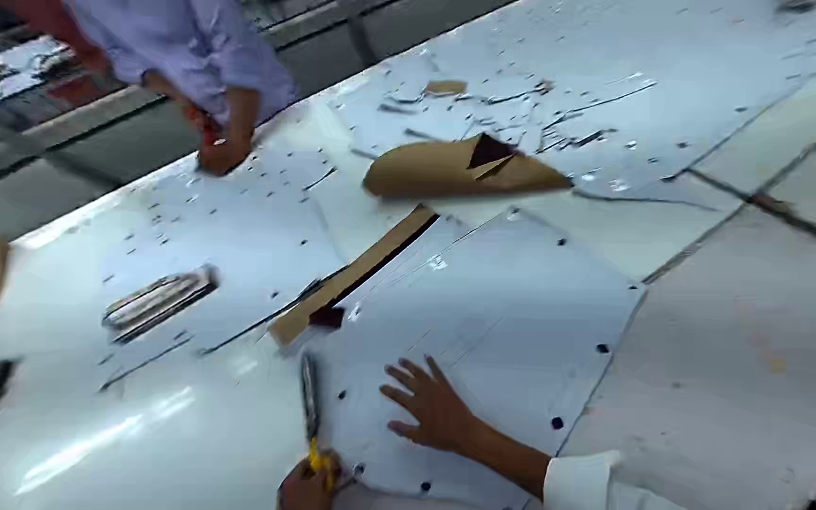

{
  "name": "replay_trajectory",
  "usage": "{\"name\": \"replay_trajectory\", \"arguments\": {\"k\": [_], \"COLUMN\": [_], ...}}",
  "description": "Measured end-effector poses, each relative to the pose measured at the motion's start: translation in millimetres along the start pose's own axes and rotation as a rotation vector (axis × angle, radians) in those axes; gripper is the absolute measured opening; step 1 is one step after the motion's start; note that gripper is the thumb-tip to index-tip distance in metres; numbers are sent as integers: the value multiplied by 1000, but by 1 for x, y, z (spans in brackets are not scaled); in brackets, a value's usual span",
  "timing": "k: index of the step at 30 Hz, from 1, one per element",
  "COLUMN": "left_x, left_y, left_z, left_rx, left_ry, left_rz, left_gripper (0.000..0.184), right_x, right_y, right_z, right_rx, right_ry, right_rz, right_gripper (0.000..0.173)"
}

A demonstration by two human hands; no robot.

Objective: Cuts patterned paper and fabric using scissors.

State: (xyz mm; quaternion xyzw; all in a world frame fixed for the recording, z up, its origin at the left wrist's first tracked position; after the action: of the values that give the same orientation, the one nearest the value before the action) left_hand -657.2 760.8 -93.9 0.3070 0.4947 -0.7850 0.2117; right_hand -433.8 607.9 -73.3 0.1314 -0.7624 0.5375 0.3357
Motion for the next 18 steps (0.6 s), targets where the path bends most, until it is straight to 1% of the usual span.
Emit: {"name": "replay_trajectory", "arguments": {"k": [2,5,7,10,14,18], "left_x": [3,23,37,63,98,103], "left_y": [-12,-31,-40,-48,-42,-26], "left_z": [8,33,63,113,171,200], "left_rx": [-73,-109,-44,75,319,468], "left_ry": [-29,-67,-62,-80,-262,-323], "left_rz": [-10,193,220,139,146,-114], "left_gripper": [28,23,26,33,27,28], "right_x": [18,13,5,4,8,4], "right_y": [29,51,61,64,61,62], "right_z": [-4,-14,-15,-16,-13,-16], "right_rx": [38,28,29,55,60,81], "right_ry": [-24,-21,-13,-15,-31,-28], "right_rz": [20,102,160,241,294,328], "right_gripper": [59,66,69,70,71,75]}}
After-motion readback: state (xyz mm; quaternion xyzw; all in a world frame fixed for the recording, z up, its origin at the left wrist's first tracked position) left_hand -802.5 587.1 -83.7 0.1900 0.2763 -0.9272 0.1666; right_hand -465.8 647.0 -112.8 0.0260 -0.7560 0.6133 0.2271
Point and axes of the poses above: each hand's wrist, its own z-axis away from the middle knuckle, its own y-axis out of the palm, x = y × z, the point moved 8 cm from there along -z, towards the middle knuckle, and after that the axes turned 1 degree about -y, right-handed, at the moved point
